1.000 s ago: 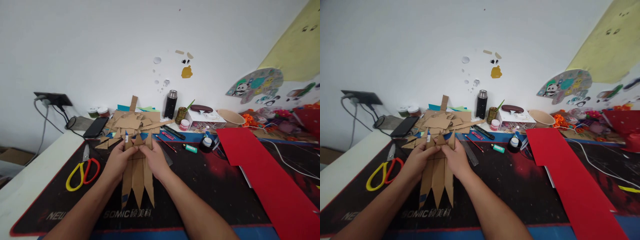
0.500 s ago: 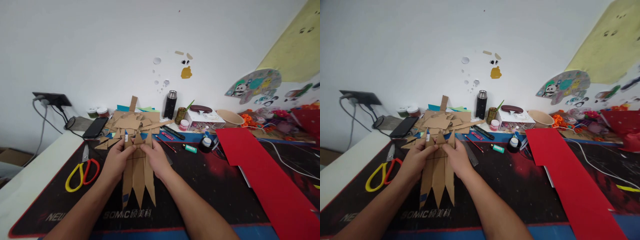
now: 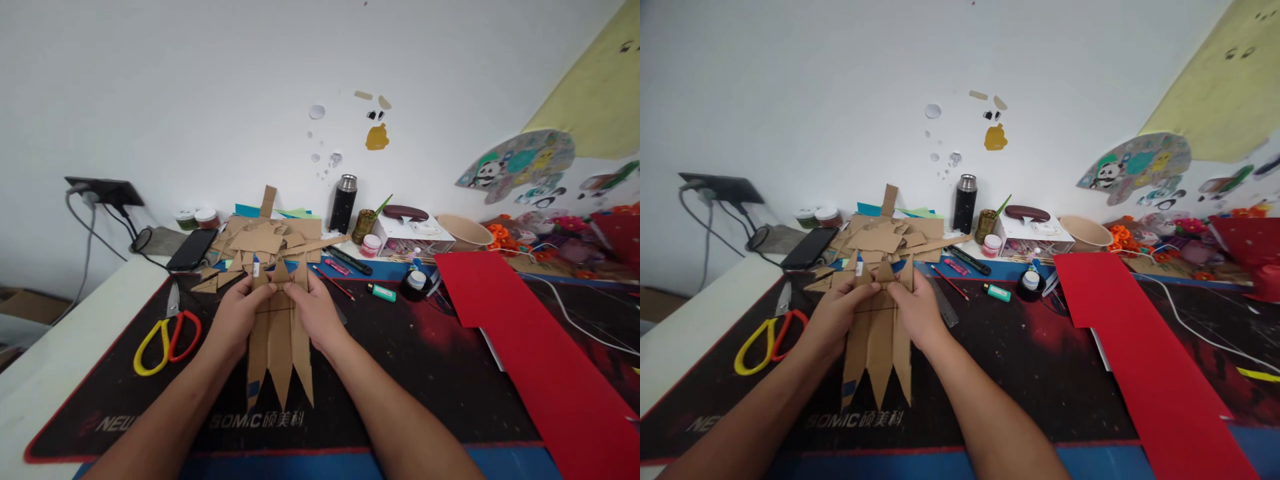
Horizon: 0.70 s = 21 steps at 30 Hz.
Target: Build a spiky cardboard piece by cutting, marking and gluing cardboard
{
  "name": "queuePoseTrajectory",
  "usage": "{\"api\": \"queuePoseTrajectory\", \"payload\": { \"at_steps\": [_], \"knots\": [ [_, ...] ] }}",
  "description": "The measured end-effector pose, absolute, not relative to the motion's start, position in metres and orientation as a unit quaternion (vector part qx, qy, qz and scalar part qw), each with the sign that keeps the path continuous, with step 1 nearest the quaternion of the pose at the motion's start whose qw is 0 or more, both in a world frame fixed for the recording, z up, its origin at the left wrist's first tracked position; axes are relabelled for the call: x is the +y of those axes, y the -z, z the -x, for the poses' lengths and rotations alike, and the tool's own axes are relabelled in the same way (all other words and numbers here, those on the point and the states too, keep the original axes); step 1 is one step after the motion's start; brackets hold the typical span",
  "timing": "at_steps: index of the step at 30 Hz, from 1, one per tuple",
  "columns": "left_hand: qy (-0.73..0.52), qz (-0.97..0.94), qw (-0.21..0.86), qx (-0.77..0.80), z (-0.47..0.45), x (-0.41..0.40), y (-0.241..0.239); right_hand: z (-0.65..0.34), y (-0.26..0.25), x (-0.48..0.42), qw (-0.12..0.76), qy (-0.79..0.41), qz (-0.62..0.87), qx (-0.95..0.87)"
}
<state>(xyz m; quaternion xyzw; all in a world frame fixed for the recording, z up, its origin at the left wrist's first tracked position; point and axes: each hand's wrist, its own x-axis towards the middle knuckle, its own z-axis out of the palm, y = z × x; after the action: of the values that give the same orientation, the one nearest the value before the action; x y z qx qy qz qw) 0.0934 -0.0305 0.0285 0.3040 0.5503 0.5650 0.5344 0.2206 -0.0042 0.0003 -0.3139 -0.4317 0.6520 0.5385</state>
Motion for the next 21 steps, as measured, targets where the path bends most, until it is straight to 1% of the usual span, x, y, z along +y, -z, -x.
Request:
{"api": "queuePoseTrajectory", "payload": {
  "at_steps": [3, 9, 16, 21],
  "knots": [
    [-0.565, -0.308, 0.536, 0.547, -0.0939, -0.0303, -0.0309, -0.2206, -0.0005, -0.0046, 0.532, -0.659, 0.315, -0.428],
    [-0.568, -0.295, 0.540, 0.547, -0.0936, -0.0284, -0.0250, -0.2153, 0.0025, -0.0043, 0.547, -0.661, 0.311, -0.409],
    [-0.577, -0.296, 0.527, 0.548, -0.0945, -0.0299, -0.0278, -0.2192, -0.0004, -0.0044, 0.523, -0.672, 0.326, -0.411],
    [-0.580, -0.289, 0.533, 0.544, -0.0937, -0.0308, -0.0288, -0.2202, -0.0031, -0.0045, 0.528, -0.669, 0.319, -0.415]
  ]
}}
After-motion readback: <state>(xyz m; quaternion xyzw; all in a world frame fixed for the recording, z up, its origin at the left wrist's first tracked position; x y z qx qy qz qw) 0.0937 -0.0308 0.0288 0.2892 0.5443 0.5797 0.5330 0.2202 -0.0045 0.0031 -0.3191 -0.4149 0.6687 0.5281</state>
